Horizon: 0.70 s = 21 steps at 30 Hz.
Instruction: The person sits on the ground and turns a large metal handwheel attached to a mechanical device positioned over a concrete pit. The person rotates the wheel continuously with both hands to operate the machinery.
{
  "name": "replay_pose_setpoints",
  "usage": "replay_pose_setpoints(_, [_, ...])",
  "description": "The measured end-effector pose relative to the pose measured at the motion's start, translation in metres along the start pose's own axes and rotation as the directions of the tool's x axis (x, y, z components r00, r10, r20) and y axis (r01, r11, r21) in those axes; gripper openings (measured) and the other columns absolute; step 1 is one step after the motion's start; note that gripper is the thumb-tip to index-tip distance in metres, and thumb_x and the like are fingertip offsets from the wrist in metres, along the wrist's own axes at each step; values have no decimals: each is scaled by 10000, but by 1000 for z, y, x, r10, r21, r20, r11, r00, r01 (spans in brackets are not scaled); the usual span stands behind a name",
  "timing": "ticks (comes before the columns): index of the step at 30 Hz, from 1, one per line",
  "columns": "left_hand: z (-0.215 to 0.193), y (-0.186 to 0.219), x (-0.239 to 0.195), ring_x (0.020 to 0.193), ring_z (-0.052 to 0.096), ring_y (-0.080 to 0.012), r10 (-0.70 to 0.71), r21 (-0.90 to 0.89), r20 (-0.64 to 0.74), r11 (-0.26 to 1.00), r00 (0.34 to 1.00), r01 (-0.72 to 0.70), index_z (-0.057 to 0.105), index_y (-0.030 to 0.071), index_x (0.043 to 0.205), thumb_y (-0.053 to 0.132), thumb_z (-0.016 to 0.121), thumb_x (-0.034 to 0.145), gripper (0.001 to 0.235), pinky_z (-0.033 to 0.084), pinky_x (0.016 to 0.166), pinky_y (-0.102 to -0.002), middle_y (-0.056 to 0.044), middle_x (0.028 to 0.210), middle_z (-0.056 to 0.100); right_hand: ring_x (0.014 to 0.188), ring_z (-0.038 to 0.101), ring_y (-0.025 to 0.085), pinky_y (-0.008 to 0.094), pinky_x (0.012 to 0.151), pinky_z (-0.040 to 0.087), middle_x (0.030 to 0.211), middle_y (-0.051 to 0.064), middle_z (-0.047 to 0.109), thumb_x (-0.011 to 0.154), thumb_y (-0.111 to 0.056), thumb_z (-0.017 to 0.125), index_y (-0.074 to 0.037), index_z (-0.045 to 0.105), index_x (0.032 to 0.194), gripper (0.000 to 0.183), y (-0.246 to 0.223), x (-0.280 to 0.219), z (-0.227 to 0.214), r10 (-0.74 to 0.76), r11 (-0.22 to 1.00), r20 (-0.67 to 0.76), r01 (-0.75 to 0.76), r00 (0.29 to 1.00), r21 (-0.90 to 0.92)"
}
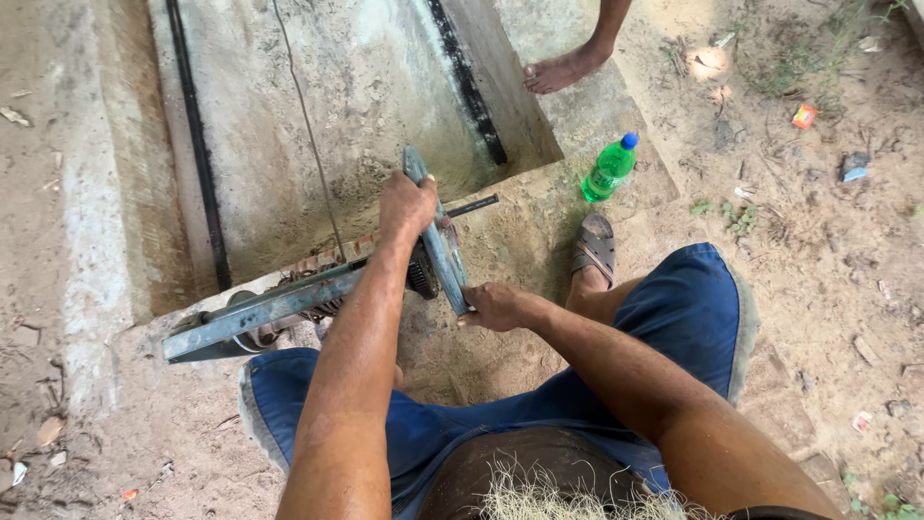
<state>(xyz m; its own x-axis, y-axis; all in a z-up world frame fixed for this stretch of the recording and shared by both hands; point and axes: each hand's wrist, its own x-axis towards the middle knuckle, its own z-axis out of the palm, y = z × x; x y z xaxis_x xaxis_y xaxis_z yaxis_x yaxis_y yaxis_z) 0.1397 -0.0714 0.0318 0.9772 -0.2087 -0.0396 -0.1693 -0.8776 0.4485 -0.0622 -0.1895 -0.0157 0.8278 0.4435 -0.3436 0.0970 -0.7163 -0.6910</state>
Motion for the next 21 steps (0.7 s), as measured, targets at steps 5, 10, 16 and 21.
replay_pose_setpoints(5, [-6,13,-33,445,537,-128,-201,-159,207,959,958,236,404,-76,1373,351,456,1051,537,447,322,-298,-40,716,625,736,677,245,456,706,537,811,100,707,988,-480,641,-88,638,1131,417,6,5,15,53,992,72,-44,996,-122])
replay_pose_setpoints(10, [-11,21,-60,408,555,-117,-130,-154,136,977,982,151,332,-112,1398,349,464,1054,589,476,294,-281,-18,657,607,641,617,163,340,534,523,826,71,698,1027,-269,595,-97,666,1198,252,7,8,16,119,958,131,-79,984,-275])
replay_pose_setpoints(16, [4,14,-93,431,600,-148,-20,-78,43,997,999,23,297,-129,1431,342,458,1069,616,511,311,-306,-42,669,617,586,583,112,282,504,510,831,83,702,1070,-125,469,-74,686,1167,243,-8,6,-26,219,918,73,-181,973,-352])
replay_pose_setpoints(21, [22,5,-127,487,656,-245,127,-68,-141,988,982,-138,274,-142,1444,304,513,1058,637,550,394,-339,-103,668,658,587,627,177,365,547,572,832,117,701,1067,-182,446,-92,665,1217,280,-22,-10,-64,228,941,-243,-277,943,-193])
